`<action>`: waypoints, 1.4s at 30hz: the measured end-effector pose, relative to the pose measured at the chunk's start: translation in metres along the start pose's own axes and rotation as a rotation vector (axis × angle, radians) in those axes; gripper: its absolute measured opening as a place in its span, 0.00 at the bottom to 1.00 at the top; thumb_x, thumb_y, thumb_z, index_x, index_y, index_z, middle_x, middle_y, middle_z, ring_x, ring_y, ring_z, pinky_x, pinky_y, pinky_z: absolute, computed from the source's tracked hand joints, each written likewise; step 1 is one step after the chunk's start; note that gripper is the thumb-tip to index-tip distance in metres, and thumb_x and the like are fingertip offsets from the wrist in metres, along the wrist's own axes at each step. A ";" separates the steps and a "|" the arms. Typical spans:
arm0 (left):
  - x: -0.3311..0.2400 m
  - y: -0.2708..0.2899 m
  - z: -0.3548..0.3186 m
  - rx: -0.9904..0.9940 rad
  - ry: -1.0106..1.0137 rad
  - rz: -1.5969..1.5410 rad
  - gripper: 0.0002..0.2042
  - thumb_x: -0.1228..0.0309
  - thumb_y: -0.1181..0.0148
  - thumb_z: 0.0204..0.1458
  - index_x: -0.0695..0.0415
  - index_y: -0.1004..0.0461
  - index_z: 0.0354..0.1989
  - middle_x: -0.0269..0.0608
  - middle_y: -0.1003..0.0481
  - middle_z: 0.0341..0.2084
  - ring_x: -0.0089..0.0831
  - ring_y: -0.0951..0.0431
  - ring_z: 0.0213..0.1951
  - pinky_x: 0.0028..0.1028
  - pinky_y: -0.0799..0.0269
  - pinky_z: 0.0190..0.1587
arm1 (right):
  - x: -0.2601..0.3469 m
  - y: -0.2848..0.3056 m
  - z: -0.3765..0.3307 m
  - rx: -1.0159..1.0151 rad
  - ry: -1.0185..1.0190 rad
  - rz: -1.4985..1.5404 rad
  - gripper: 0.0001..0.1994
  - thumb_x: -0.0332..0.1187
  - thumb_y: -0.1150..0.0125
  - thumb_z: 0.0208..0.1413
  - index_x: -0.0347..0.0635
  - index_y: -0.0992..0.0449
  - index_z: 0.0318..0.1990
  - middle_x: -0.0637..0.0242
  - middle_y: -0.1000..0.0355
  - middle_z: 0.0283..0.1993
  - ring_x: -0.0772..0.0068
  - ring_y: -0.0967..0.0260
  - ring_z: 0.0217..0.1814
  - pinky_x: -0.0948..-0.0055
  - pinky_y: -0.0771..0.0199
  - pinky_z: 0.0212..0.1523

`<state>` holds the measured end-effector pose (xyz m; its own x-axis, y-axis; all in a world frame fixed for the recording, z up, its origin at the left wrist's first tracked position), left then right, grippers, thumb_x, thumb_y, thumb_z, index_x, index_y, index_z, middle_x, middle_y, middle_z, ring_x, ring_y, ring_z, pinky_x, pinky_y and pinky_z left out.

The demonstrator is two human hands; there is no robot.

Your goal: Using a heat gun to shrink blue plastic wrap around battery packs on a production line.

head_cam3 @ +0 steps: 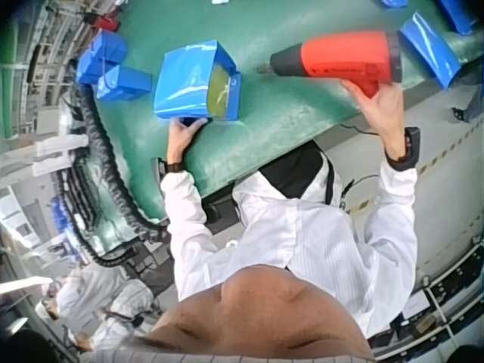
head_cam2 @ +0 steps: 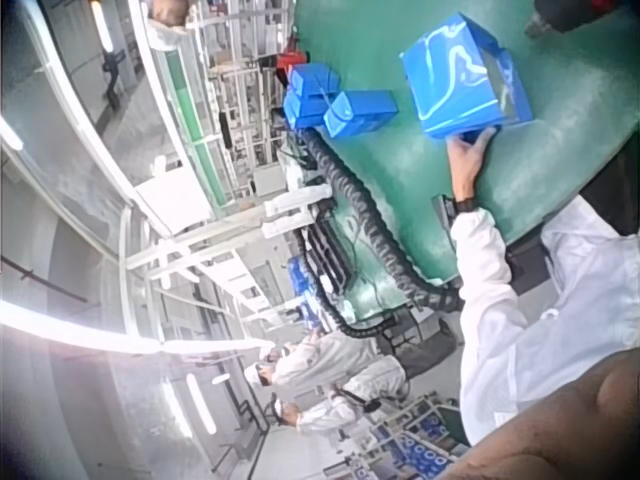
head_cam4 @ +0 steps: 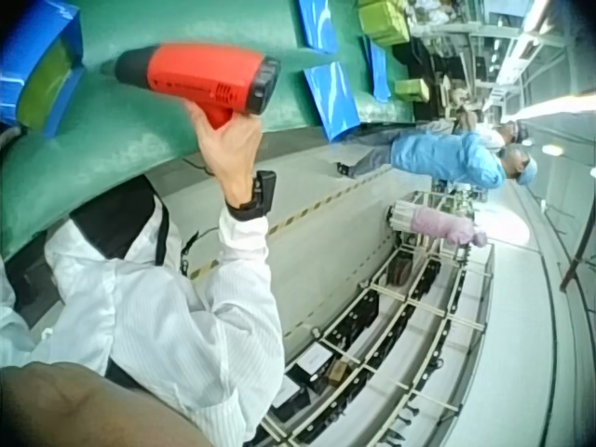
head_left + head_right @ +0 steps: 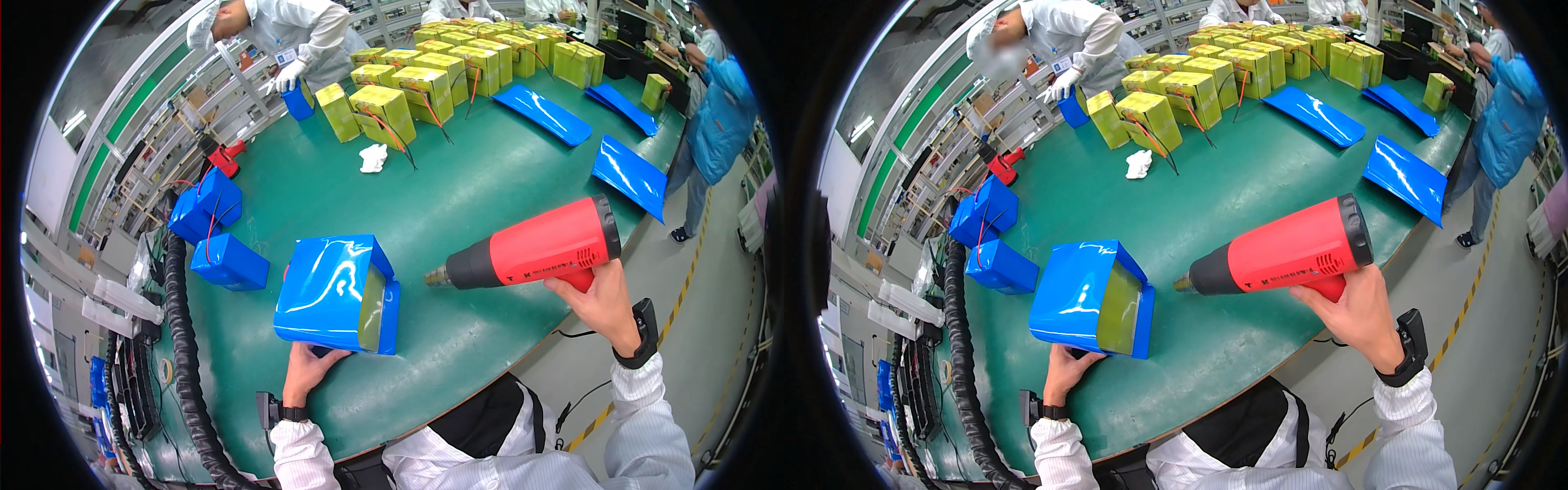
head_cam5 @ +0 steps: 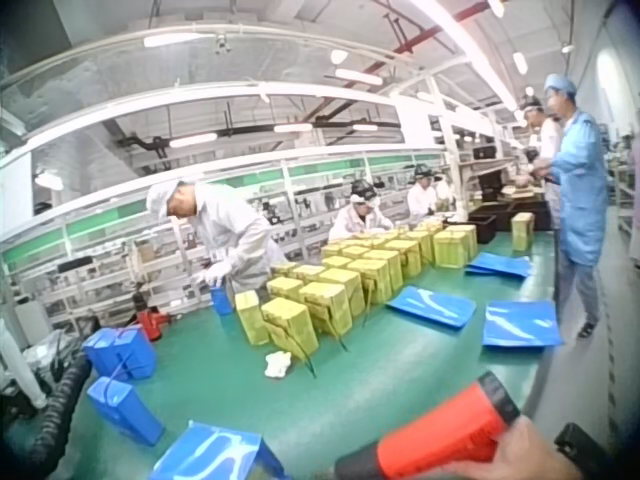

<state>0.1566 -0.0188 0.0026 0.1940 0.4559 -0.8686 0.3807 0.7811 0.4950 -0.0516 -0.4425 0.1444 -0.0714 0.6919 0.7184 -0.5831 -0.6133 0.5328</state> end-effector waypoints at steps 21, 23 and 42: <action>0.005 0.001 -0.001 -0.005 0.011 0.029 0.25 0.71 0.20 0.44 0.64 0.22 0.50 0.46 0.16 0.44 0.33 0.16 0.46 0.32 0.22 0.51 | 0.010 -0.001 -0.044 0.081 -0.017 0.024 0.20 0.32 0.20 0.47 0.37 0.20 0.47 0.59 0.18 0.41 0.54 0.19 0.42 0.63 0.22 0.47; 0.005 0.002 -0.001 -0.008 0.017 0.033 0.25 0.71 0.19 0.44 0.64 0.22 0.51 0.45 0.16 0.44 0.32 0.16 0.45 0.32 0.22 0.50 | 0.017 -0.001 -0.047 0.049 -0.024 0.013 0.21 0.33 0.19 0.46 0.38 0.20 0.48 0.59 0.18 0.42 0.56 0.19 0.42 0.64 0.22 0.47; 0.005 0.003 -0.002 0.019 -0.087 0.046 0.21 0.67 0.22 0.47 0.63 0.21 0.47 0.42 0.18 0.44 0.31 0.21 0.49 0.33 0.30 0.56 | 0.017 -0.017 -0.067 0.124 -0.079 0.190 0.20 0.29 0.19 0.46 0.37 0.21 0.46 0.60 0.20 0.43 0.61 0.20 0.43 0.65 0.22 0.45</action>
<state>0.1567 -0.0137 0.0000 0.2889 0.4520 -0.8439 0.3866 0.7513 0.5348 -0.0970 -0.3952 0.1176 -0.1037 0.5304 0.8414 -0.4607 -0.7753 0.4320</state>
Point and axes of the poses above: each hand's wrist, its own z-axis towards the middle knuckle, its own y-axis out of the back of the hand, x = y × z, the point moved 10 cm from there along z, towards the middle knuckle
